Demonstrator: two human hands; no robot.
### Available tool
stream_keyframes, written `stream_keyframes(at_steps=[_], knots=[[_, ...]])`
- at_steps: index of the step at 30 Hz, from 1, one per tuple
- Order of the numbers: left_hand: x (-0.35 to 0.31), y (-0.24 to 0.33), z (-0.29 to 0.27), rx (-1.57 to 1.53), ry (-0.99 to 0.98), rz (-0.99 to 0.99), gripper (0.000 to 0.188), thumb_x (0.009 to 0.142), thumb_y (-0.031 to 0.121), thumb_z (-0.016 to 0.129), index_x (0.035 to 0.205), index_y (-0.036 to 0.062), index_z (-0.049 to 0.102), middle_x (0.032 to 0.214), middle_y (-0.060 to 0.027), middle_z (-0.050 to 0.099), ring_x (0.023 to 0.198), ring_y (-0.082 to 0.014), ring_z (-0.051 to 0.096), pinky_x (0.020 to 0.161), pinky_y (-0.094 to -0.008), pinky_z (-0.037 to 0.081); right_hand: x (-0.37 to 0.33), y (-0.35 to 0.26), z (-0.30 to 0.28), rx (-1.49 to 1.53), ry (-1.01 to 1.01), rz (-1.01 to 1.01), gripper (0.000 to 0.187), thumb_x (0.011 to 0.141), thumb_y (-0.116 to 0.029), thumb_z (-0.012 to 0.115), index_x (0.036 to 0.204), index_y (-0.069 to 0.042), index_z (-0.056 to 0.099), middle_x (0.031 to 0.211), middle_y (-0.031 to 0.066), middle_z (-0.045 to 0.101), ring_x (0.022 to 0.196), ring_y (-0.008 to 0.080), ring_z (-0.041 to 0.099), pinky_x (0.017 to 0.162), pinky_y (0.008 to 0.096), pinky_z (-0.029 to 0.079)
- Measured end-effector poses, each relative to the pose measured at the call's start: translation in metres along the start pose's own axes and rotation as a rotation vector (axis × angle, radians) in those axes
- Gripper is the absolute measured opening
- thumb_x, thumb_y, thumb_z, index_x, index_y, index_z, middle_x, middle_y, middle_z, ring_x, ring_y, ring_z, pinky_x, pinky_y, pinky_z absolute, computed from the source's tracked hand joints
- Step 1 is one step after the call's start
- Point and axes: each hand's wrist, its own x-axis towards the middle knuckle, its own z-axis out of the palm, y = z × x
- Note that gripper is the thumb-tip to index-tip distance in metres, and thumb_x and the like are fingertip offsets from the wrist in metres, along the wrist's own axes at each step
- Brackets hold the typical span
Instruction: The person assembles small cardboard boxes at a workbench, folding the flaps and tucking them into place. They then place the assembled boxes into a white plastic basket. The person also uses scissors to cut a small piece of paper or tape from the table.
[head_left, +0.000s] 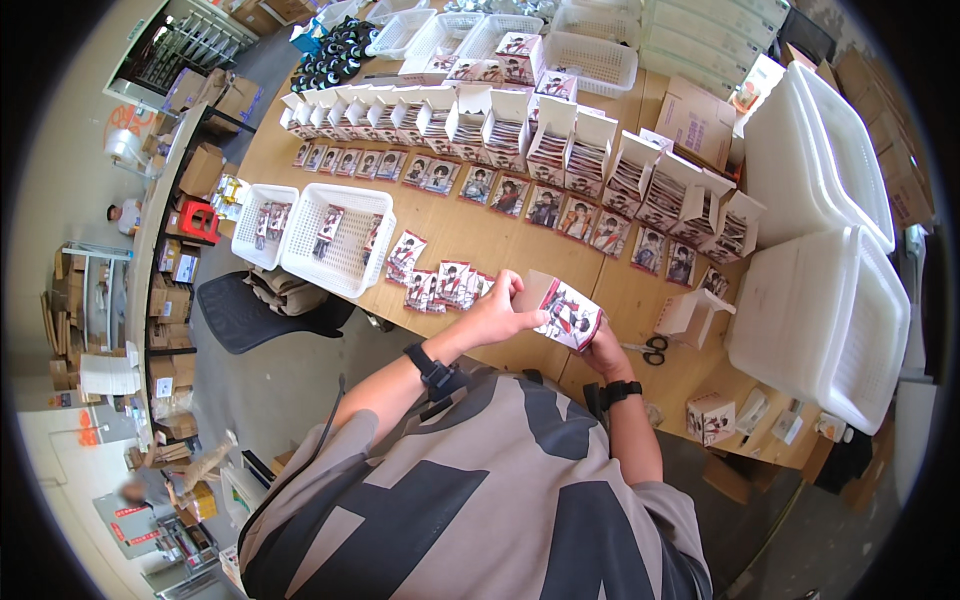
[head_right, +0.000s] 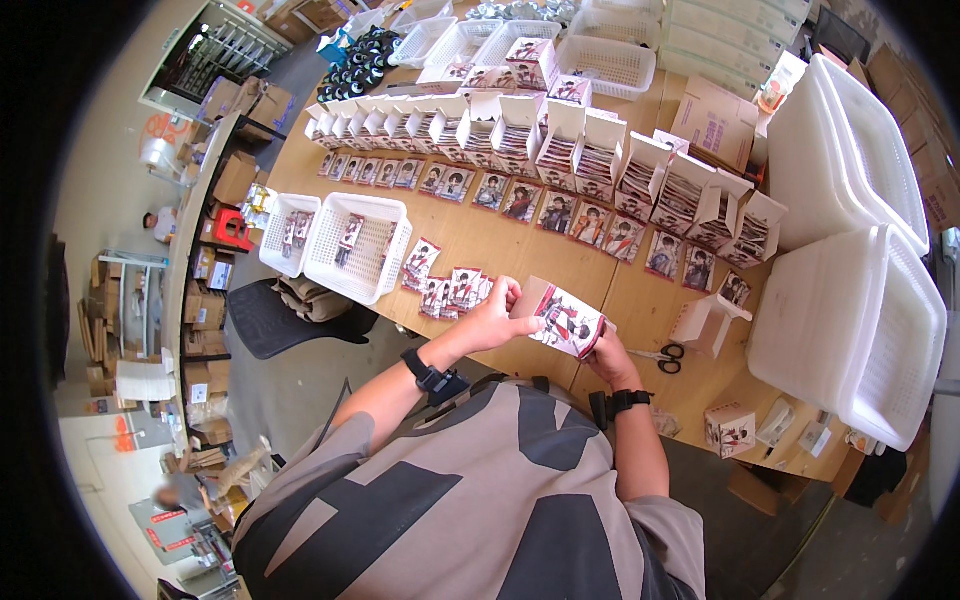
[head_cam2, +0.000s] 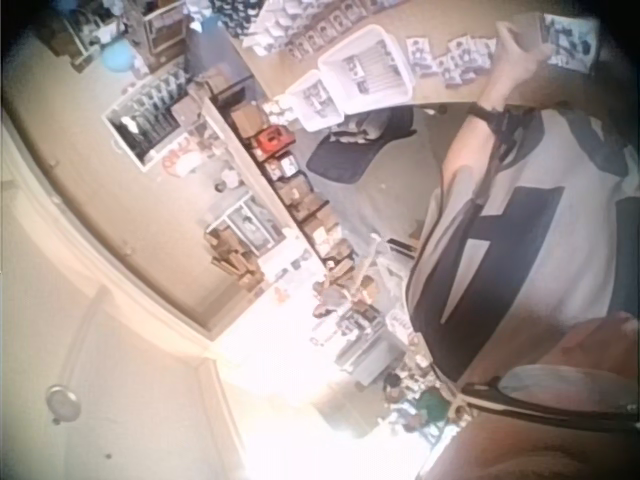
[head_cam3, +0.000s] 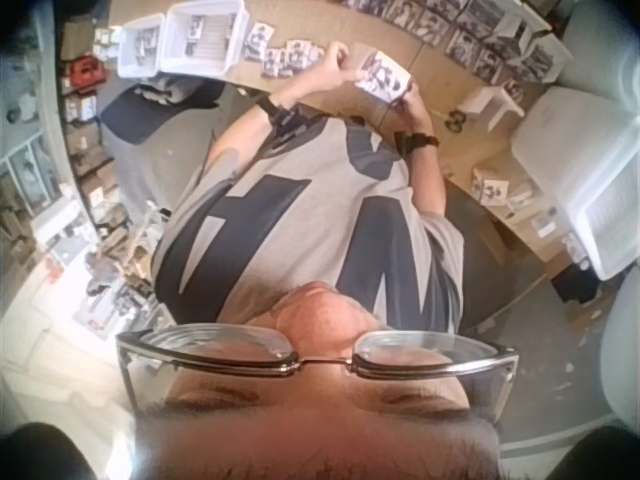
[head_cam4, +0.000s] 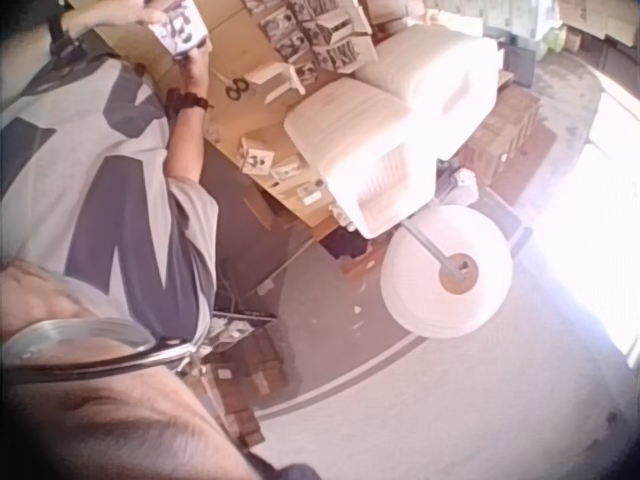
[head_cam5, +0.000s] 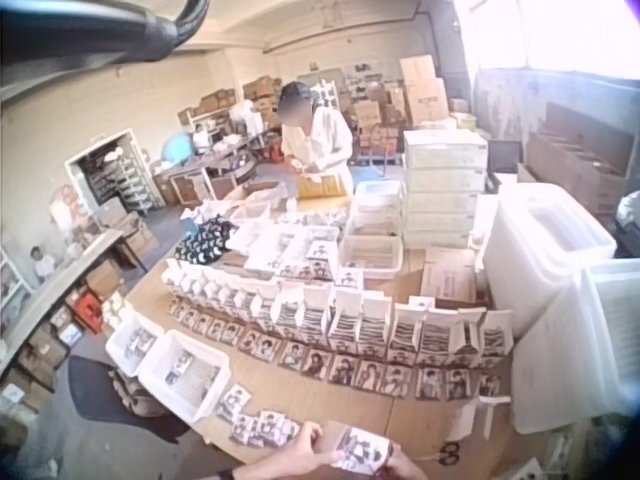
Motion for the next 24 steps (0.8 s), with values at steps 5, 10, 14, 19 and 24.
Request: stream_keyframes(at_steps=[5, 10, 14, 19, 24], knots=[[-0.003, 0.023, -0.002, 0.039, 0.027, 0.035, 0.075, 0.080, 0.051, 0.081, 0.120, 0.0019, 0.041, 0.116, -0.0195, 0.056, 0.108, -0.0285, 0.060, 0.096, -0.0399, 0.048, -0.002, -0.015, -0.003, 0.047, -0.074, -0.012, 0.046, 0.087, -0.010, 0.067, 0.131, 0.000, 0.058, 0.110, 0.0050, 0.070, 0.087, 0.0123, 0.067, 0.070, 0.0277, 0.054], [-0.022, 0.060, -0.015, 0.046, 0.044, 0.065, 0.066, 0.082, 0.041, 0.082, 0.117, 0.0052, 0.039, 0.113, -0.0146, 0.053, 0.108, -0.0227, 0.054, 0.096, -0.0376, 0.047, -0.005, -0.038, 0.010, 0.061, -0.162, -0.081, 0.053, 0.086, -0.005, 0.068, 0.136, 0.005, 0.054, 0.130, 0.0105, 0.065, 0.119, 0.0204, 0.064, 0.105, 0.0361, 0.050], [-0.029, 0.060, -0.020, 0.031, 0.071, 0.084, 0.075, 0.079, 0.051, 0.081, 0.119, 0.0014, 0.042, 0.117, -0.0212, 0.055, 0.113, -0.0294, 0.057, 0.097, -0.0402, 0.048, -0.004, -0.037, 0.012, 0.053, -0.213, -0.058, 0.052, 0.087, -0.006, 0.068, 0.137, 0.004, 0.054, 0.131, 0.0094, 0.065, 0.120, 0.0197, 0.063, 0.104, 0.0353, 0.050], [-0.046, 0.086, -0.056, 0.005, 0.134, 0.063, 0.073, 0.082, 0.048, 0.079, 0.123, 0.0008, 0.040, 0.115, -0.0192, 0.054, 0.110, -0.0260, 0.057, 0.097, -0.0392, 0.048, -0.029, -0.036, -0.025, 0.071, -0.189, -0.002, 0.086, 0.081, -0.034, 0.081, 0.147, 0.002, 0.040, 0.134, 0.0081, 0.063, 0.119, 0.0211, 0.064, 0.103, 0.0360, 0.050], [-0.021, 0.028, -0.051, -0.161, 0.090, 0.068, 0.073, 0.086, 0.047, 0.076, 0.126, -0.0003, 0.037, 0.118, -0.0178, 0.054, 0.109, -0.0230, 0.057, 0.095, -0.0368, 0.049, -0.019, -0.037, -0.034, 0.087, -0.167, 0.002, 0.080, 0.085, -0.029, 0.075, 0.150, -0.004, 0.035, 0.145, 0.0083, 0.053, 0.132, 0.0237, 0.055, 0.111, 0.0417, 0.045]])
